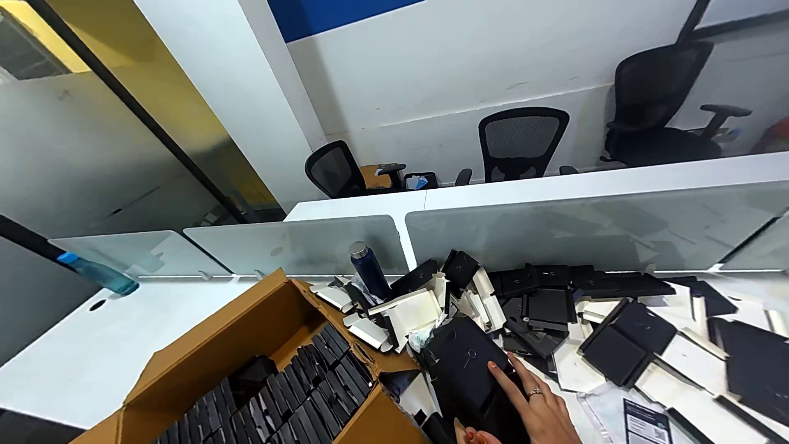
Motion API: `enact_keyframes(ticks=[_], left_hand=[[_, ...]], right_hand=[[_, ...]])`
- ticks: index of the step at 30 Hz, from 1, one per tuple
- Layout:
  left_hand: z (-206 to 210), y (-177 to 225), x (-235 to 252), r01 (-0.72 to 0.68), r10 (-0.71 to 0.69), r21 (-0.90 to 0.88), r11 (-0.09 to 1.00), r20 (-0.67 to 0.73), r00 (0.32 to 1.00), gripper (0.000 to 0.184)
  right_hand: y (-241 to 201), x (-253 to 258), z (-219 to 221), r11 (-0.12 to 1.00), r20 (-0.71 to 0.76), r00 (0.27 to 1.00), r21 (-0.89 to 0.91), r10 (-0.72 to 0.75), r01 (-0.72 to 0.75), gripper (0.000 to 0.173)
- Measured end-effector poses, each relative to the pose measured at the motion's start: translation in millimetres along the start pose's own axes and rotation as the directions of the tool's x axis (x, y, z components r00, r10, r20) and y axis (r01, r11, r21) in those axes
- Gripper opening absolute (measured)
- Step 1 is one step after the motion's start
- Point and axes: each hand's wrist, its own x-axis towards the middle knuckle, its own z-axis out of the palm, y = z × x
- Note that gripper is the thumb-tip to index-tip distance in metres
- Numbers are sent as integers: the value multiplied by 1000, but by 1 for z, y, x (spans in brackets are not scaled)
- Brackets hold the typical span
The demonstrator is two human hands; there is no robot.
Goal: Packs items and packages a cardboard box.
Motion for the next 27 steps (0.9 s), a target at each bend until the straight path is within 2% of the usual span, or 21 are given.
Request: enact_keyframes(ticks=[4,8,13,15,20,24,25,27], left_hand=[[0,6,-1,-15,15,-45,999,-3,1000,50],[-2,9,0,24,-24,-19,1000,2,1000,53],[-3,13,1,105,-106,-17,994,-53,993,55],[-5,13,3,112,-114,-22,993,-75,991,53],[-7,13,3,154,-163,-92,984,-91,982,54],[-20,3,6,81,-81,-5,997,15,997,75],[-17,7,6,59,-60,25,998,46,997,74],[-9,16,6,47,-49,70,996,20,999,61]], right_hand=[[2,-7,8,999,-26,1000,-39,-11,10,92],[4,-16,13,998,39,998,-50,-40,42,81],[7,-30,21,989,106,988,-78,-115,123,54],[6,-33,22,987,130,981,-59,-142,150,50],[4,-36,25,984,148,974,-31,-171,178,53],[-1,-38,35,975,107,985,-161,-137,153,62],[-3,-39,37,976,107,986,-167,-126,143,62],[-4,-40,40,978,112,986,-153,-126,142,63]])
